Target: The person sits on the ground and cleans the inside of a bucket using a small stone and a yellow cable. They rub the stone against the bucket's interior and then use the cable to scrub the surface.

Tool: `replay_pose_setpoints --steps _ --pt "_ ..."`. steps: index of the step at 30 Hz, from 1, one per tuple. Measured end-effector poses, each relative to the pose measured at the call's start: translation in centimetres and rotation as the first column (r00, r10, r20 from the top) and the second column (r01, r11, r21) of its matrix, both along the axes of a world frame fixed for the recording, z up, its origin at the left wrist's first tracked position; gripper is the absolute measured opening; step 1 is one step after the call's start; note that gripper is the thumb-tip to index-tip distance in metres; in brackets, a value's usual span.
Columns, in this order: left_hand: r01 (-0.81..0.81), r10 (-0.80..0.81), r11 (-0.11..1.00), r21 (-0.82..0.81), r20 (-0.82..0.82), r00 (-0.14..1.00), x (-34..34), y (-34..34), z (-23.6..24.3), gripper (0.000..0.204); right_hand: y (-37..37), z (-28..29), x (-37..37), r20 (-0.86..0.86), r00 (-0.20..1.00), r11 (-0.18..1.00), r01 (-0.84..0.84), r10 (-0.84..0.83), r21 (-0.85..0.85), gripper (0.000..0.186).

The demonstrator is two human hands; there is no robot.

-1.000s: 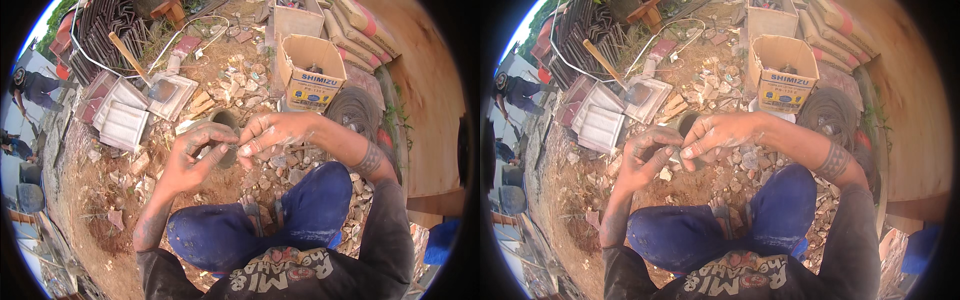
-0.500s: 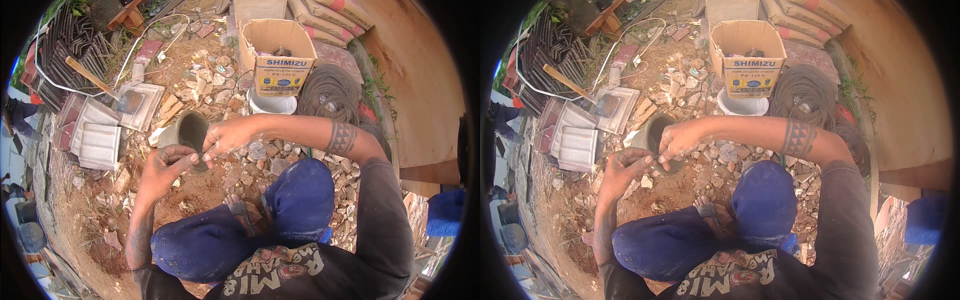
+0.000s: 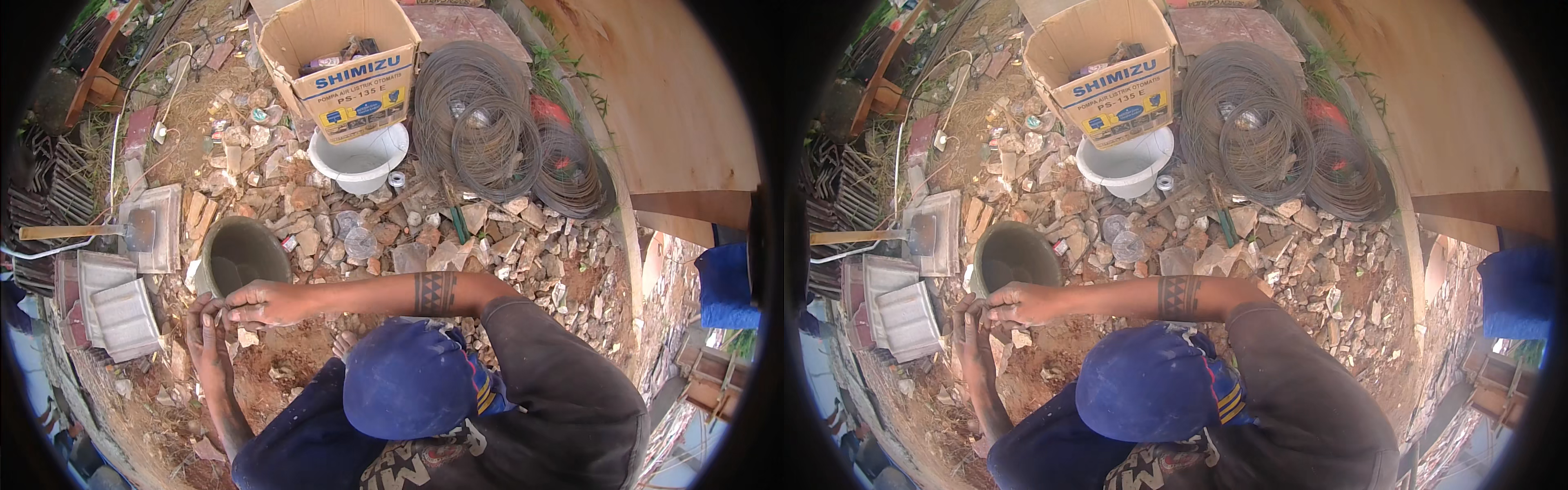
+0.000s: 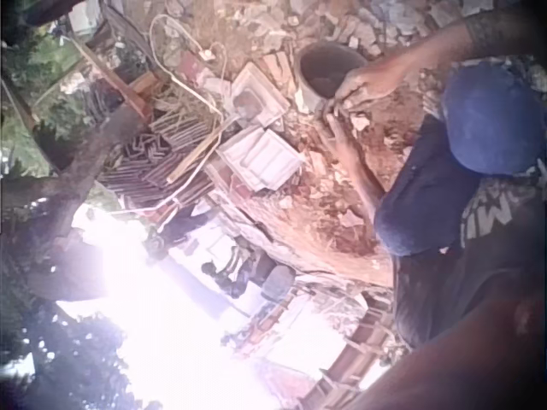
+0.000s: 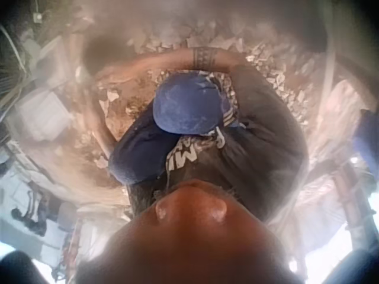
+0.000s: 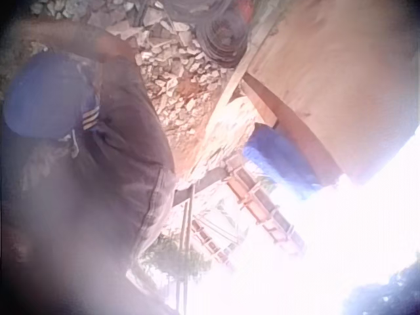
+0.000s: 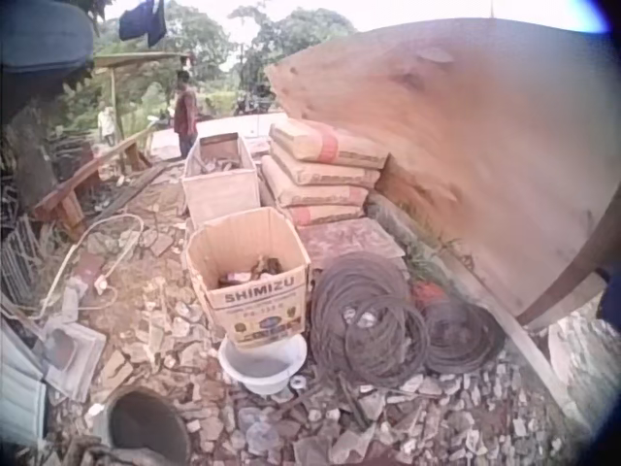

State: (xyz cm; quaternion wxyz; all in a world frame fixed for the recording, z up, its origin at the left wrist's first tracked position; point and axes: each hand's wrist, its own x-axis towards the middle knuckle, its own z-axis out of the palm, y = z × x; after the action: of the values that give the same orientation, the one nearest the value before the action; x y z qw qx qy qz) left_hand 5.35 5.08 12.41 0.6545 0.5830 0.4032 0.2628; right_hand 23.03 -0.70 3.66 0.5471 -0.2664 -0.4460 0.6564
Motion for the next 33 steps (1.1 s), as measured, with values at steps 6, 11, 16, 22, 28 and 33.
replay_pose_setpoints --steps 6,11,16,22,28,33 --pt "-0.045 0.055 0.996 -0.075 0.13 0.99 5.6 -3.7 -3.1 0.038 4.0 7.3 2.1 -0.556 0.77 0.939 0.16 -0.312 -0.304 0.023" --pt "-0.019 0.042 0.972 0.234 -0.093 0.995 4.5 -1.2 4.0 0.022 0.6 9.7 10.4 -0.352 0.935 0.942 -0.068 -0.055 -0.328 0.026" --pt "0.054 0.046 0.877 0.478 -0.196 0.98 3.2 -1.8 5.9 0.014 -3.0 11.7 13.1 -0.102 0.961 0.854 -0.275 0.256 -0.443 0.033" --pt "0.204 0.09 0.692 0.693 -0.363 0.927 2.6 -3.3 7.9 0.011 -3.7 13.5 11.5 0.101 0.855 0.729 -0.365 0.509 -0.579 0.034" --pt "0.204 -0.064 0.637 0.743 -0.213 0.975 0.4 -1.9 8.1 0.011 -4.5 13.4 9.1 -0.315 0.729 0.601 -0.682 0.608 -0.417 0.026" --pt "0.087 -0.033 0.611 0.787 -0.084 0.996 0.0 -0.6 7.1 0.011 -3.8 12.1 6.6 -0.528 0.617 0.64 -0.75 0.584 -0.168 0.022"
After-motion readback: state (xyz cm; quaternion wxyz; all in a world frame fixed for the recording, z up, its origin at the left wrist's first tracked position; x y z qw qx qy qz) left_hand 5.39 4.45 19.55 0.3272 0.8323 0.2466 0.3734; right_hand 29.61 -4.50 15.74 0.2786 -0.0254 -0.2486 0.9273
